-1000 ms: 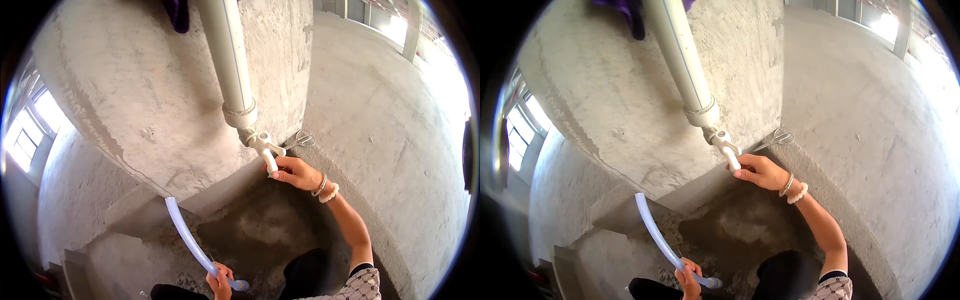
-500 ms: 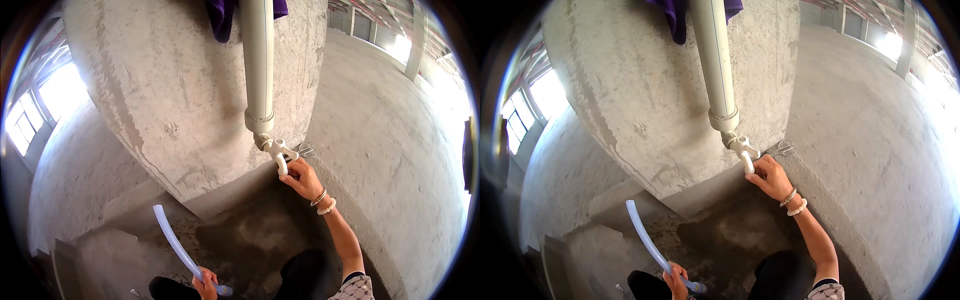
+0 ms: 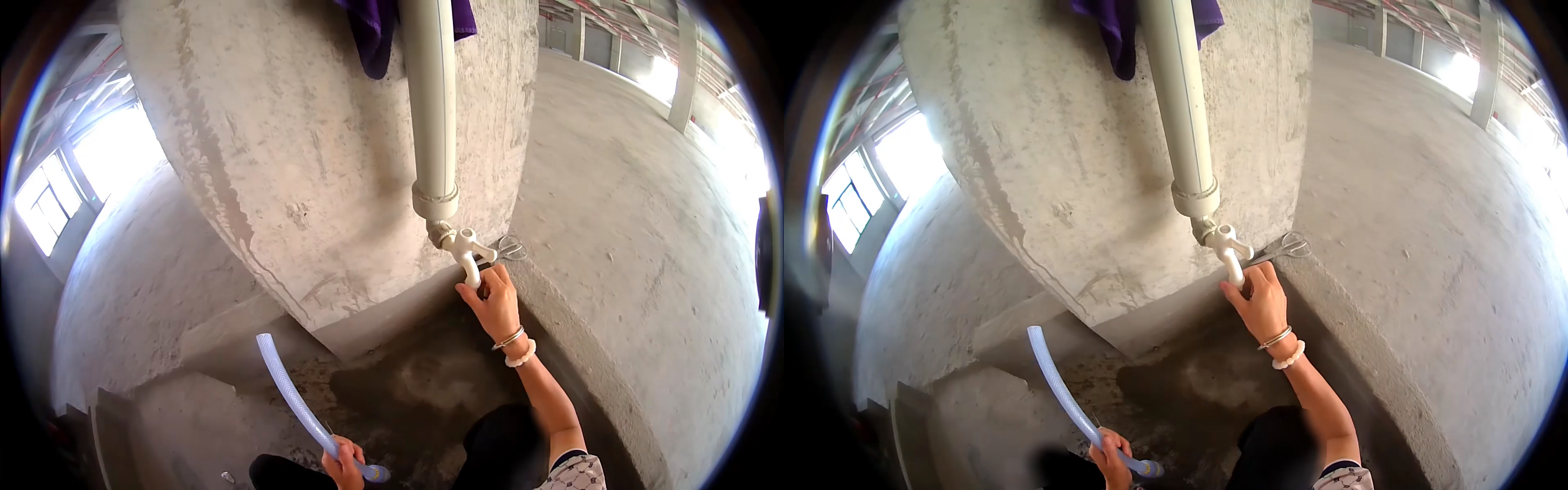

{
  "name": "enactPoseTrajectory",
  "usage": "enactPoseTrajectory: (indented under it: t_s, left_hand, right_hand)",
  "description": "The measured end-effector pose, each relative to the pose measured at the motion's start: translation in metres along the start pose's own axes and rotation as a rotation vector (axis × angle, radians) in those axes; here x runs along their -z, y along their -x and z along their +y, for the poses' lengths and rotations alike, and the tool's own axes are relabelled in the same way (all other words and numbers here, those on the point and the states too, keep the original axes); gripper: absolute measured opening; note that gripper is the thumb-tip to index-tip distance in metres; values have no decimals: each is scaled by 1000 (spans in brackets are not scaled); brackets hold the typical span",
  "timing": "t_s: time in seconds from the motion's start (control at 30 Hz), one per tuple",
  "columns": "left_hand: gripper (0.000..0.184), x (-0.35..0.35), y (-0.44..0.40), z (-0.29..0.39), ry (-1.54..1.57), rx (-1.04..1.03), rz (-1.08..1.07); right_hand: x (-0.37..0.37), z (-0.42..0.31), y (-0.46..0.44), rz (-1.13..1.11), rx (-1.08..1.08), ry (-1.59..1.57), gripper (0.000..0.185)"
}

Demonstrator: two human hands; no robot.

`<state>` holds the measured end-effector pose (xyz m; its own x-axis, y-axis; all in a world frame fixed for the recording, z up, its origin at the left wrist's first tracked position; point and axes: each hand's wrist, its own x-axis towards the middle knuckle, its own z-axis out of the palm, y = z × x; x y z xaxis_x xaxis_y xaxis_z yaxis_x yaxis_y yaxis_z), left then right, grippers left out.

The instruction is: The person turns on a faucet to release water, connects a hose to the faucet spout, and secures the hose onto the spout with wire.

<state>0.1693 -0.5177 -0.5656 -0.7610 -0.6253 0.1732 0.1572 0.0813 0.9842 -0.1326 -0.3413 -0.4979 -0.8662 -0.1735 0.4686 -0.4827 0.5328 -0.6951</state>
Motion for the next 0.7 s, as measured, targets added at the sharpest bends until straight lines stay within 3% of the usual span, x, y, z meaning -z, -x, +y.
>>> enactPoseTrajectory:
  t_s: [0.07, 0.17, 0.27, 0.43, 0.7]
  left_hand:
    - [23, 1, 0, 0, -5, -13, 31]
    - [23, 3, 2, -1, 11, -12, 72]
    - [23, 3, 2, 1, 44, -12, 71]
    - [23, 2, 1, 11, 62, 14, 73]
    - [23, 2, -1, 13, 49, 28, 58]
  right_hand:
    - [6, -7, 2, -1, 26, 112, 38]
    - [12, 1, 2, -40, 198, -71, 41]
    - [16, 5, -2, -78, 105, -181, 32]
    - [8, 0, 6, 54, 216, 182, 54]
    - [22, -3, -3, -67, 120, -113, 32]
